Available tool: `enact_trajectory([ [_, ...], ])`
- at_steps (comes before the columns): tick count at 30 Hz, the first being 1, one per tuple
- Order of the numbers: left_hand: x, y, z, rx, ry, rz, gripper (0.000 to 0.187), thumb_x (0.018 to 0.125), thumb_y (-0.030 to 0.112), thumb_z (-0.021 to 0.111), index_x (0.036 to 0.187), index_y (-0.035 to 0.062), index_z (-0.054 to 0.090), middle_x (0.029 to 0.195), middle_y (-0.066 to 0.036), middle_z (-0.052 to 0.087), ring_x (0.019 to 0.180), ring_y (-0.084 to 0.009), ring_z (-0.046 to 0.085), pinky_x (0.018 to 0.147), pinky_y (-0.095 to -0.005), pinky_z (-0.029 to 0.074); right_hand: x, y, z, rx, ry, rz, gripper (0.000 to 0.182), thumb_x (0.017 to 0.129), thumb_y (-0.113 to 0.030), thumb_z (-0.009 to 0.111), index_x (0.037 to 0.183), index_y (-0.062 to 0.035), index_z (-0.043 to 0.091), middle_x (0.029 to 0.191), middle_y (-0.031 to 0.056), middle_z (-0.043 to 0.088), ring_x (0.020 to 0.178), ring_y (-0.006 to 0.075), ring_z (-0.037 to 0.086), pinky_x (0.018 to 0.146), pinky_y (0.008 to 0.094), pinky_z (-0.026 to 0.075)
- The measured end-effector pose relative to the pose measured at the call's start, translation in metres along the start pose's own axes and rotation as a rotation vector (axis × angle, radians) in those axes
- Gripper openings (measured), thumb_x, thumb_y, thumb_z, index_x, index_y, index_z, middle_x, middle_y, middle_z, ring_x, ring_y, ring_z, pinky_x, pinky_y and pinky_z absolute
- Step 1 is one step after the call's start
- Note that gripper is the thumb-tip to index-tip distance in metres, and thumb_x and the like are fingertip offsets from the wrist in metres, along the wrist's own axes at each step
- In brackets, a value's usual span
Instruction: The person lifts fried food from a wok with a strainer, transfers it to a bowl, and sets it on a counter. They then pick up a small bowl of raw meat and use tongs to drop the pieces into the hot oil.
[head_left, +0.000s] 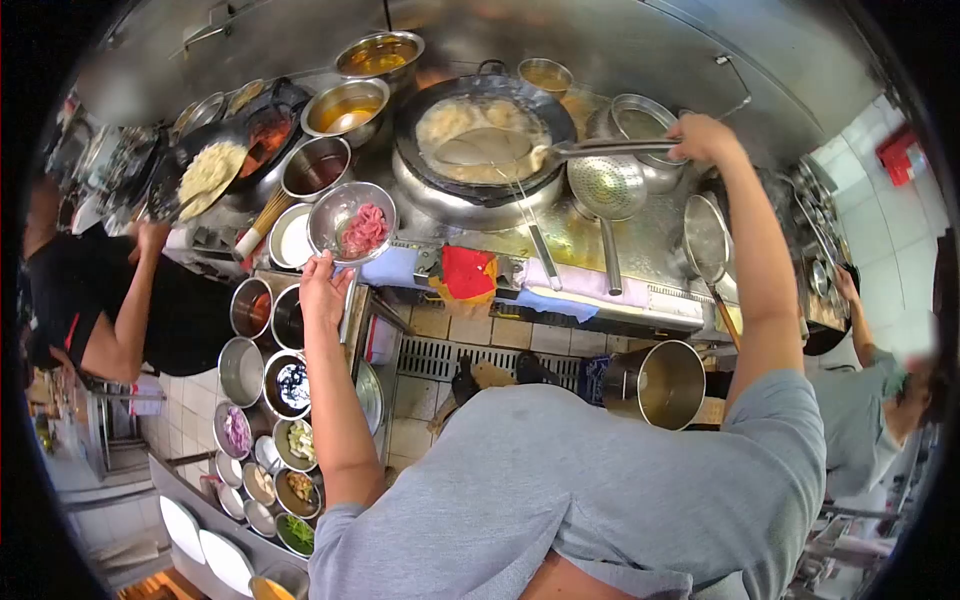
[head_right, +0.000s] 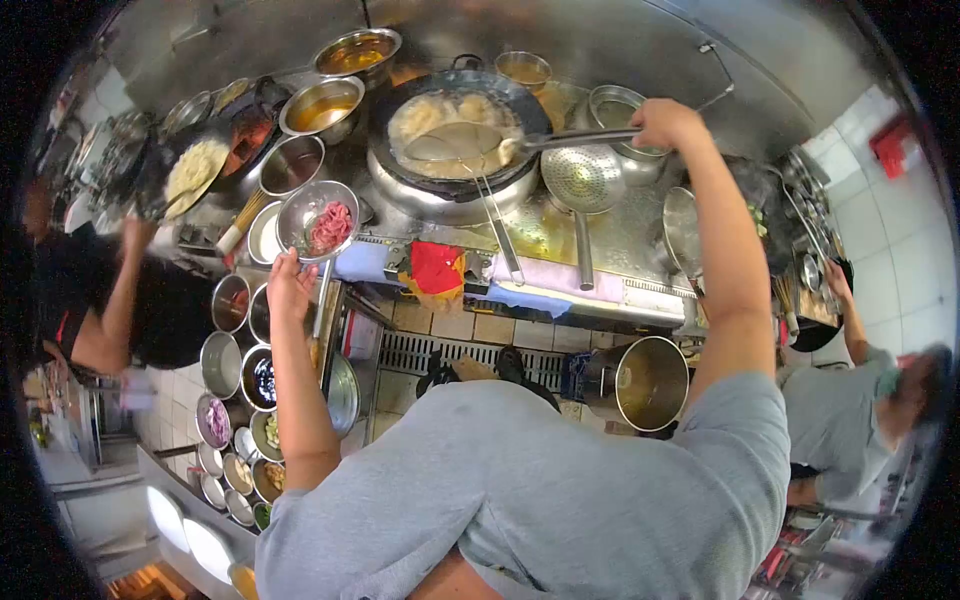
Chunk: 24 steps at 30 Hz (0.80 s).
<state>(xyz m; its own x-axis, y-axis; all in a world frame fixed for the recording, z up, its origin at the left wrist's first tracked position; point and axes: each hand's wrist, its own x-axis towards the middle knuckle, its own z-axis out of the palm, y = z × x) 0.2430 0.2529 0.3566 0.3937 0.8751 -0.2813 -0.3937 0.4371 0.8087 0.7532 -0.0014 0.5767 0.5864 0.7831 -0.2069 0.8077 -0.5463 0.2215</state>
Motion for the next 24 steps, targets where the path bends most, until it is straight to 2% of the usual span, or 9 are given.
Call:
enact_trajectory([
  [1, 0.005, -0.001, 0.003, -0.001, -0.016, -0.005, 0.008, 0.086, 0.016, 0.054, 0.083, 0.0115, 0.048, 0.076, -0.002, 0.057, 0.062, -0.0149, 0.057, 0.056, -0.0262, 0.050, -0.004, -0.001, 0.003, 0.093, -0.092, -0.063, 0.041, 0.068, -0.024, 0.069, 0.107, -0.0129, 0.060, 0.102, 0.0110, 0.061, 0.092, 0.0277, 0.058, 0.078, 0.0372, 0.047],
  [5, 0.007, 0.000, 0.017, 0.015, -0.064, -0.034, 0.010, 0.085, 0.017, 0.055, 0.089, 0.0098, 0.050, 0.081, -0.004, 0.057, 0.064, -0.0190, 0.058, 0.057, -0.0279, 0.051, -0.031, -0.004, -0.003, 0.156, -0.097, -0.015, 0.041, 0.069, -0.024, 0.069, 0.107, -0.0132, 0.060, 0.100, 0.0125, 0.061, 0.091, 0.0296, 0.058, 0.079, 0.0368, 0.046],
  [7, 0.000, 0.001, 0.031, 0.065, -0.035, -0.015, 0.013, 0.084, 0.019, 0.057, 0.085, 0.0087, 0.049, 0.085, -0.006, 0.053, 0.073, -0.0216, 0.056, 0.062, -0.0304, 0.049, -0.050, 0.004, -0.017, 0.045, 0.210, -0.035, 0.039, 0.070, -0.024, 0.068, 0.107, -0.0135, 0.060, 0.100, 0.0125, 0.061, 0.091, 0.0300, 0.058, 0.080, 0.0371, 0.045],
  [8, -0.003, 0.000, 0.040, 0.069, -0.022, -0.004, 0.017, 0.084, 0.017, 0.057, 0.095, 0.0072, 0.050, 0.093, -0.008, 0.054, 0.074, -0.0225, 0.057, 0.062, -0.0315, 0.051, -0.061, 0.001, -0.028, 0.064, 0.242, -0.005, 0.039, 0.071, -0.023, 0.067, 0.107, -0.0137, 0.060, 0.101, 0.0118, 0.061, 0.093, 0.0297, 0.058, 0.080, 0.0372, 0.045],
  [13, 0.008, -0.013, 0.100, 0.101, -0.096, 0.062, 0.012, 0.083, 0.016, 0.057, 0.091, 0.0084, 0.050, 0.090, -0.004, 0.054, 0.068, -0.0206, 0.058, 0.062, -0.0308, 0.052, -0.102, -0.069, -0.080, 0.151, 0.386, -0.049, 0.041, 0.072, -0.021, 0.065, 0.111, -0.0154, 0.057, 0.103, 0.0098, 0.060, 0.095, 0.0287, 0.056, 0.079, 0.0386, 0.044],
  [14, 0.016, -0.019, 0.109, 0.123, -0.127, 0.090, 0.013, 0.084, 0.019, 0.057, 0.086, 0.0088, 0.048, 0.086, -0.005, 0.055, 0.071, -0.0199, 0.058, 0.066, -0.0313, 0.052, -0.107, -0.082, -0.087, 0.082, 0.442, -0.130, 0.041, 0.072, -0.021, 0.065, 0.111, -0.0162, 0.057, 0.099, 0.0098, 0.061, 0.093, 0.0289, 0.056, 0.078, 0.0390, 0.044],
  [16, 0.027, -0.025, 0.128, 0.185, -0.152, 0.147, 0.013, 0.085, 0.018, 0.055, 0.080, 0.0097, 0.045, 0.082, -0.003, 0.055, 0.066, -0.0167, 0.057, 0.062, -0.0293, 0.052, -0.105, -0.093, -0.087, -0.101, 0.642, -0.320, 0.037, 0.072, -0.018, 0.062, 0.108, -0.0171, 0.058, 0.088, 0.0093, 0.061, 0.088, 0.0285, 0.058, 0.073, 0.0392, 0.047],
  [21, 0.043, -0.032, 0.164, 0.302, -0.224, 0.208, 0.014, 0.087, 0.017, 0.052, 0.077, 0.0098, 0.044, 0.078, -0.002, 0.055, 0.065, -0.0150, 0.057, 0.060, -0.0293, 0.052, -0.072, -0.129, -0.077, -0.241, 0.638, -0.420, 0.029, 0.070, -0.014, 0.061, 0.099, -0.0150, 0.061, 0.083, 0.0088, 0.061, 0.081, 0.0277, 0.060, 0.067, 0.0373, 0.049],
  [24, 0.058, -0.039, 0.177, 0.110, -0.169, 0.168, 0.017, 0.086, 0.015, 0.053, 0.075, 0.0088, 0.041, 0.079, -0.006, 0.054, 0.067, -0.0197, 0.058, 0.062, -0.0315, 0.053, -0.052, -0.128, -0.069, -0.235, 0.569, -0.407, 0.027, 0.070, -0.015, 0.061, 0.097, -0.0148, 0.063, 0.084, 0.0090, 0.062, 0.079, 0.0275, 0.061, 0.066, 0.0371, 0.050],
])
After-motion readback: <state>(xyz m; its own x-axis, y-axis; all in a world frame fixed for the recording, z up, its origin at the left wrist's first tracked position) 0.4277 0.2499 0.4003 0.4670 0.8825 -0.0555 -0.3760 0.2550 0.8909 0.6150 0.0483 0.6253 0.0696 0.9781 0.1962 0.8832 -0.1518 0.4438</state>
